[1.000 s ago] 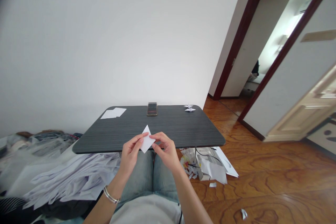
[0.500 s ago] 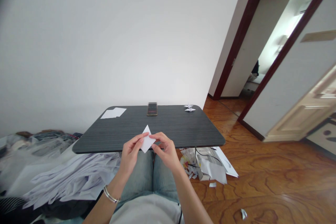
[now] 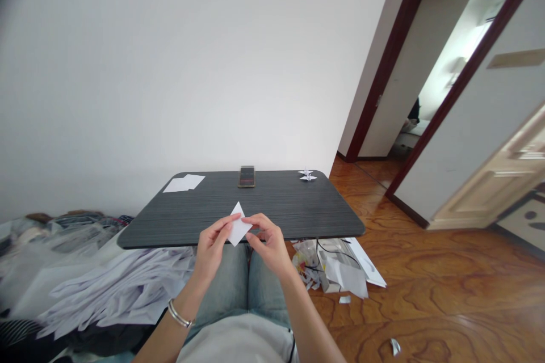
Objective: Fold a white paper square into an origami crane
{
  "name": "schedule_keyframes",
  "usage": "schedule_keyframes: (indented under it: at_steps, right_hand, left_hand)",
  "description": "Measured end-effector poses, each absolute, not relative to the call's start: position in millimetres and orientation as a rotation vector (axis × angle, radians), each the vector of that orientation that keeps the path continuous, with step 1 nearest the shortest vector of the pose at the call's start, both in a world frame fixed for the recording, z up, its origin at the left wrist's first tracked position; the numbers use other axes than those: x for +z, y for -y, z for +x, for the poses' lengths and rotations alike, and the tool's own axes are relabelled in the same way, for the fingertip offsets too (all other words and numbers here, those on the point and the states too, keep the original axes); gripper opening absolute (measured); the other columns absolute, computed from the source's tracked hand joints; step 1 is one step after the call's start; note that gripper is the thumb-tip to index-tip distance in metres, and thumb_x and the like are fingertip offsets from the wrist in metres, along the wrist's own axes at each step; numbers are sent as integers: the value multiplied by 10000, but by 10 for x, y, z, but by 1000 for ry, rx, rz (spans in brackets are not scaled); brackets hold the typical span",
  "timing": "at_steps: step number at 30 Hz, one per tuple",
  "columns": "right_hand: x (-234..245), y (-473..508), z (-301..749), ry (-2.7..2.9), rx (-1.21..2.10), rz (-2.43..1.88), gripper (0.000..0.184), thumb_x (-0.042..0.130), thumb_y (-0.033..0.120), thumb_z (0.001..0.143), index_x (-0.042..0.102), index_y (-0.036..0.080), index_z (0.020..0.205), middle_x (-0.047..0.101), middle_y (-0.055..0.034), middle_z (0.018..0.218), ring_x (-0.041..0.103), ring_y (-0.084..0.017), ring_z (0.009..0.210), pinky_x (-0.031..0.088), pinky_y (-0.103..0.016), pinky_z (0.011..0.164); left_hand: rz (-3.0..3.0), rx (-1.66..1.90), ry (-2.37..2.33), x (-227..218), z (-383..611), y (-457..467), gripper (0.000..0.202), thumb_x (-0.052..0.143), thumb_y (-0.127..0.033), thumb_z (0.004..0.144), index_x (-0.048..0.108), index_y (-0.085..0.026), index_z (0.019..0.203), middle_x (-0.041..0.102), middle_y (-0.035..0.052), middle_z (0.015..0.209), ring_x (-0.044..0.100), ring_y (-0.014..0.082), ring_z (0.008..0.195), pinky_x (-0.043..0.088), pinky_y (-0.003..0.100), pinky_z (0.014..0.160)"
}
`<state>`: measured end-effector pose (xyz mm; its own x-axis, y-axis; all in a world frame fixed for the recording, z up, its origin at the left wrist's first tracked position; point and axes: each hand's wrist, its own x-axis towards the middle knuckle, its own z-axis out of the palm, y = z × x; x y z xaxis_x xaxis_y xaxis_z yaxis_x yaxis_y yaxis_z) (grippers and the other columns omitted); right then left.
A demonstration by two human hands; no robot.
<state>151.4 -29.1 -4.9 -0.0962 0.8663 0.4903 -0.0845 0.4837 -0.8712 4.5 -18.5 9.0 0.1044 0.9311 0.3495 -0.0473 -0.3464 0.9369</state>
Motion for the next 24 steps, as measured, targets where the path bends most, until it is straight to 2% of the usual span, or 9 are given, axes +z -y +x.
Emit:
schedule_keyframes:
  at_steps: [5,12,16,21,24]
  right_hand:
    - [-27,299,1508,1417,973,-736,241,593,242,776,645,236,1011,541,-54,951,518,-166,809,432,-216,546]
    - [31,301,1496,1242,1165,-710,220,666,224,680,663,201,898,575,-34,835,518,-150,727,410,-207,528]
    - [24,307,1486,1193,1122,-728,174,656,221,687,671,199,859,579,-27,813,517,-140,696,412,-209,526]
    - [-13,311,1472,1156,1000,-770,140,652,233,706,671,196,840,587,-23,797,526,-143,696,410,-211,521]
    - [-26,311,1472,1137,943,-816,125,648,238,716,663,188,830,588,-18,735,512,-132,639,383,-202,485]
  left_hand:
    - [1504,1391,-916,90,52,195,297,515,-308,821,667,-136,1010,680,85,1041,611,212,910,451,283,784]
    - [1594,1337,-909,101,56,224,325,495,-322,836,648,-129,1049,678,92,1015,612,199,851,460,257,709]
    - [1634,1297,-858,84,54,239,335,520,-301,825,602,-139,1107,641,97,1059,595,183,835,468,242,690]
    - [1613,1293,-757,76,63,259,481,567,-278,799,435,-173,1250,583,99,1131,590,175,868,488,250,728]
    - [1620,1283,-746,80,62,268,498,572,-284,795,422,-179,1258,572,104,1136,593,183,879,492,254,731]
